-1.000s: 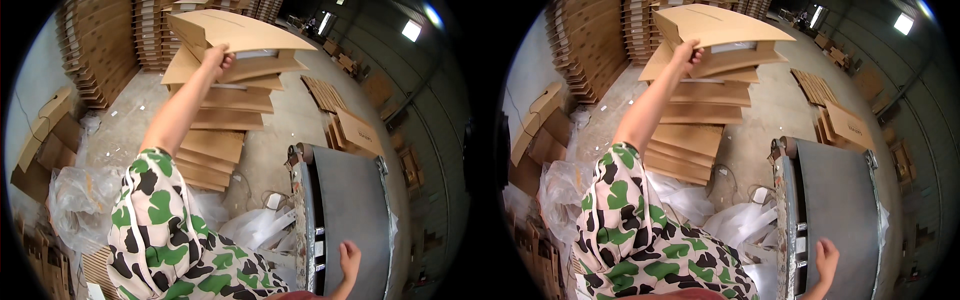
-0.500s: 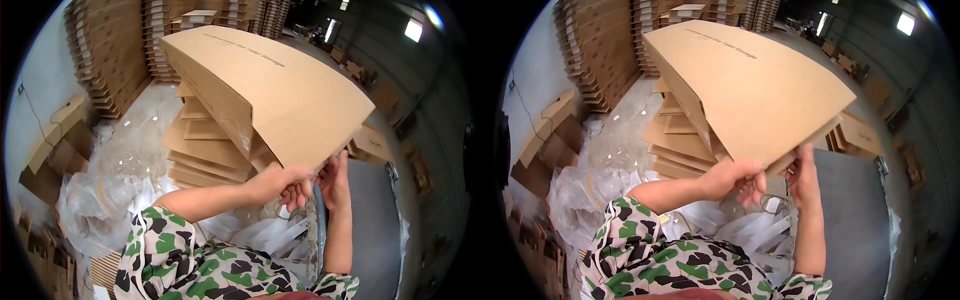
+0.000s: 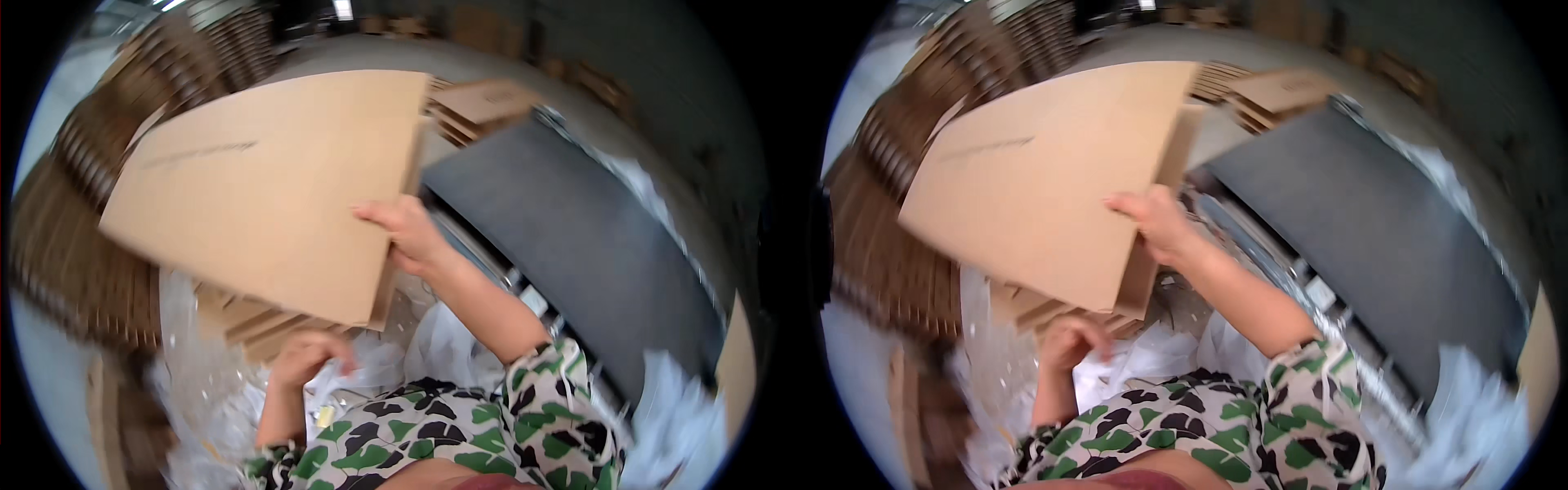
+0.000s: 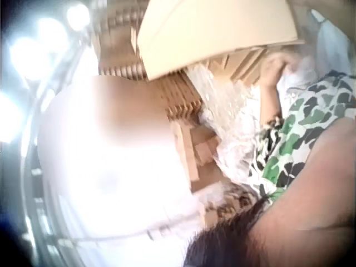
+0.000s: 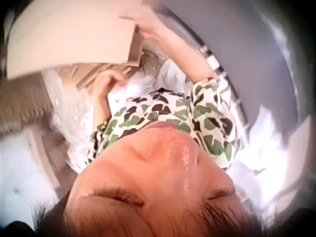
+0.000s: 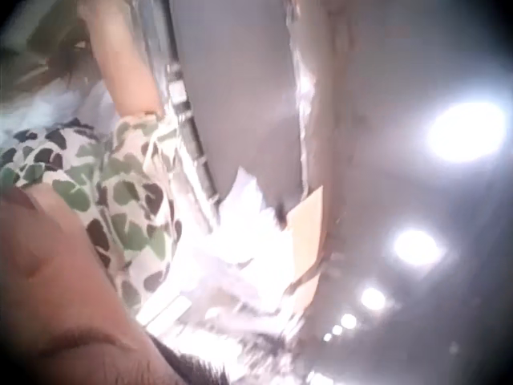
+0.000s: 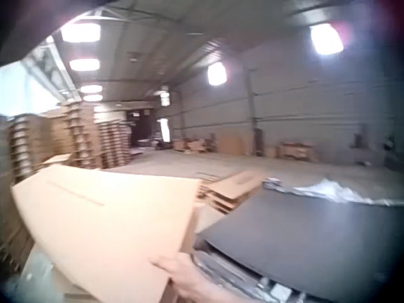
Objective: The person packs furniture components by setting up cardboard boxes on a workstation, lining them with protective foam, inserting white panels and corner protectors, and wrapping the components with foam sheets.
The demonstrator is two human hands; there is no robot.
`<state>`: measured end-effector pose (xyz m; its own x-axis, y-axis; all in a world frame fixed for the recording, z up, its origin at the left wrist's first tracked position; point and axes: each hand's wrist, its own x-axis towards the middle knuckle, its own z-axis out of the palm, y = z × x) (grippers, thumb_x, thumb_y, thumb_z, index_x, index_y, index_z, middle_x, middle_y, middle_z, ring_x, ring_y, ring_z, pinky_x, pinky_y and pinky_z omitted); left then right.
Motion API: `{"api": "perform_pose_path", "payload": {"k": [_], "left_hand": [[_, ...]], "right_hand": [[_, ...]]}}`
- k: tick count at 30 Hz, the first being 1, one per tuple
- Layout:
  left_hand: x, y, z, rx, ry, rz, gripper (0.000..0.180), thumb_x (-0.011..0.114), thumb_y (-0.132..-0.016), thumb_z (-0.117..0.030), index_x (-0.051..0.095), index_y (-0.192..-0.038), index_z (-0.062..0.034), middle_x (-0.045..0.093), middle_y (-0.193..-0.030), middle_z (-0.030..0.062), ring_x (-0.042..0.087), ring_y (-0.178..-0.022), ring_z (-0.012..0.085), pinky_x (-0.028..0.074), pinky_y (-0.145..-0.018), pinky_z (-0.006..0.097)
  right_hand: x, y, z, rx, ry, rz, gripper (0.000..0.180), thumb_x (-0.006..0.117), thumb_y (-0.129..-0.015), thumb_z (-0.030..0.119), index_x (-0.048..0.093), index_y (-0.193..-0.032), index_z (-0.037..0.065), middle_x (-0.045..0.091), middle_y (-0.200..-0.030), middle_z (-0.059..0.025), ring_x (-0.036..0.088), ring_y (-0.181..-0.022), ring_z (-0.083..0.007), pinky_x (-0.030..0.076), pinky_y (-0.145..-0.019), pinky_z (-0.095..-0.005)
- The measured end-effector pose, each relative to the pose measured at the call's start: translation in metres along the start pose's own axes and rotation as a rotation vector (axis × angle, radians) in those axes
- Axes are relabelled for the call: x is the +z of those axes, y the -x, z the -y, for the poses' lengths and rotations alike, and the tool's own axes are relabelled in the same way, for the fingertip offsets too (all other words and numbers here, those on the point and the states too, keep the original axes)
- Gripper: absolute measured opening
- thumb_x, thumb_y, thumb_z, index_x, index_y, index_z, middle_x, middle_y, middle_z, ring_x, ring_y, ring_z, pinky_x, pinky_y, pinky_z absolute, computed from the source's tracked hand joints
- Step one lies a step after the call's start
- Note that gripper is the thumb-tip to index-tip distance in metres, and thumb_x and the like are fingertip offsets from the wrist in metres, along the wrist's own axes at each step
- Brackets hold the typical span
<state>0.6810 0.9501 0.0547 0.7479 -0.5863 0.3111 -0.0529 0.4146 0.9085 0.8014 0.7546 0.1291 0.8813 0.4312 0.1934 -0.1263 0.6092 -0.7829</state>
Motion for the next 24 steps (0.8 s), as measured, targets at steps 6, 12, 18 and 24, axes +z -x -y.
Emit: {"api": "perform_pose_path", "payload": {"k": [6,12,18,24], "left_hand": [[-0.09,0.067,0.053,0.318,0.432,-1.054,0.024,0.052,-0.088,-0.026,0.061,-0.094,-0.0049,0.065,-0.09,0.0113,0.061,-0.075,0.0211,0.05,-0.066,0.03],[-0.026,0.002,0.058,0.194,0.247,-1.142,0.025,0.053,-0.087,-0.027,0.06,-0.093,-0.0039,0.065,-0.087,0.0112,0.061,-0.074,0.0206,0.049,-0.064,0.031],[0.049,0.001,0.098,-0.214,0.217,-0.742,0.024,0.053,-0.086,-0.026,0.06,-0.092,-0.0038,0.064,-0.087,0.0112,0.061,-0.073,0.0199,0.049,-0.061,0.031],[0.133,-0.087,0.171,-0.565,0.347,-0.218,0.024,0.053,-0.086,-0.026,0.06,-0.091,-0.0038,0.064,-0.086,0.0113,0.061,-0.072,0.0191,0.048,-0.059,0.03]], "right_hand": [[-0.076,0.074,0.047,-0.04,-0.026,-0.174,0.027,0.063,-0.074,0.008,0.057,-0.095,-0.008,0.062,-0.089,-0.0131,0.062,-0.077,-0.0169,0.051,-0.067,-0.0289],[-0.164,0.24,0.101,-0.074,0.011,-0.457,0.031,0.06,-0.074,0.007,0.056,-0.099,-0.011,0.062,-0.09,-0.0151,0.063,-0.076,-0.0189,0.051,-0.067,-0.0294],[-0.187,0.401,0.142,-0.3,-0.024,-0.649,0.03,0.055,-0.075,0.009,0.056,-0.1,-0.008,0.063,-0.09,-0.014,0.063,-0.076,-0.0193,0.05,-0.066,-0.0287],[-0.207,0.528,0.131,-0.352,0.026,-0.914,0.032,0.057,-0.076,0.015,0.057,-0.099,-0.007,0.063,-0.089,-0.0141,0.063,-0.076,-0.0197,0.051,-0.066,-0.0286]]}}
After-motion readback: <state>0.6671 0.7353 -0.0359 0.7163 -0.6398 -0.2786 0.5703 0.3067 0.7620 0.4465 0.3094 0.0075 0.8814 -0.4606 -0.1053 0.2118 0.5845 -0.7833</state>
